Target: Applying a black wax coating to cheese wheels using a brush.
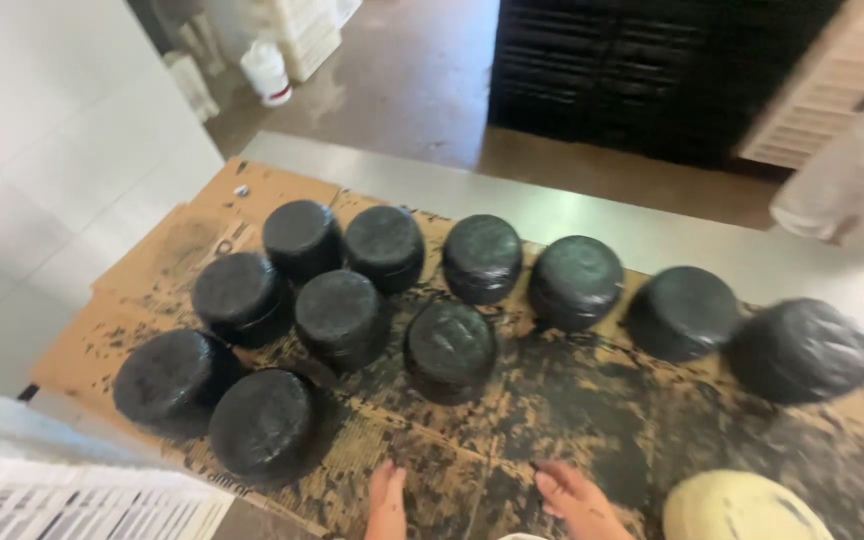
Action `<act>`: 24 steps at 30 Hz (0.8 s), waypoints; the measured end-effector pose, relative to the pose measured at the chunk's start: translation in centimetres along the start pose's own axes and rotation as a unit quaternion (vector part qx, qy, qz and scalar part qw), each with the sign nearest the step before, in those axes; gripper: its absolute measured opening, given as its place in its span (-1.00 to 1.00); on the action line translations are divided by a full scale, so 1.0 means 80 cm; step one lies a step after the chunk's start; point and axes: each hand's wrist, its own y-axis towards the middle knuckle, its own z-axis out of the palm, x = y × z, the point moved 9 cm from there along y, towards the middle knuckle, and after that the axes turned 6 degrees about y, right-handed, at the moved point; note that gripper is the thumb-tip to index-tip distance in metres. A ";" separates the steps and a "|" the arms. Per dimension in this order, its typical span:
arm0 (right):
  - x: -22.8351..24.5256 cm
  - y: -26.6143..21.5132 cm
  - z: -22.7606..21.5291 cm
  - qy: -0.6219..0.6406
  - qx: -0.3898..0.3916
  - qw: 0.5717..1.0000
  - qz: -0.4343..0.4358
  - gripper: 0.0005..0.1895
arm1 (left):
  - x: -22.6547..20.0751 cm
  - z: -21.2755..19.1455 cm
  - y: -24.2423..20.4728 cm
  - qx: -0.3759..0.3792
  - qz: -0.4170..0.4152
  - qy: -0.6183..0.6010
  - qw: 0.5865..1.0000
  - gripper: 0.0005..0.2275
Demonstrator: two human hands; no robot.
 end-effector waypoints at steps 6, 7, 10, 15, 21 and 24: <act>0.004 -0.128 -0.026 -0.158 0.063 0.981 0.090 -0.25 | 0.178 0.002 0.179 -0.029 0.059 0.048 0.997 -0.51; 0.001 -0.145 -0.033 -0.218 0.103 0.967 0.079 -0.25 | 0.180 0.007 0.177 -0.032 0.201 0.095 0.974 -0.55; -0.037 -0.138 -0.089 -0.357 0.081 0.930 -0.013 -0.37 | 0.278 0.031 0.164 -0.059 0.074 -0.049 0.994 -0.37; -0.077 -0.232 -0.152 -0.217 0.081 0.973 0.007 -0.32 | 0.294 0.087 -0.163 0.014 -0.099 -0.006 0.995 -0.37; -0.133 -0.301 -0.201 -0.316 0.082 0.945 0.036 -0.41 | 0.424 0.074 -0.241 -0.103 -0.060 0.030 0.992 -0.50; -0.148 -0.305 -0.198 -0.346 0.093 0.934 0.004 -0.46 | 0.513 0.060 -0.253 -0.158 -0.068 -0.003 0.985 -0.53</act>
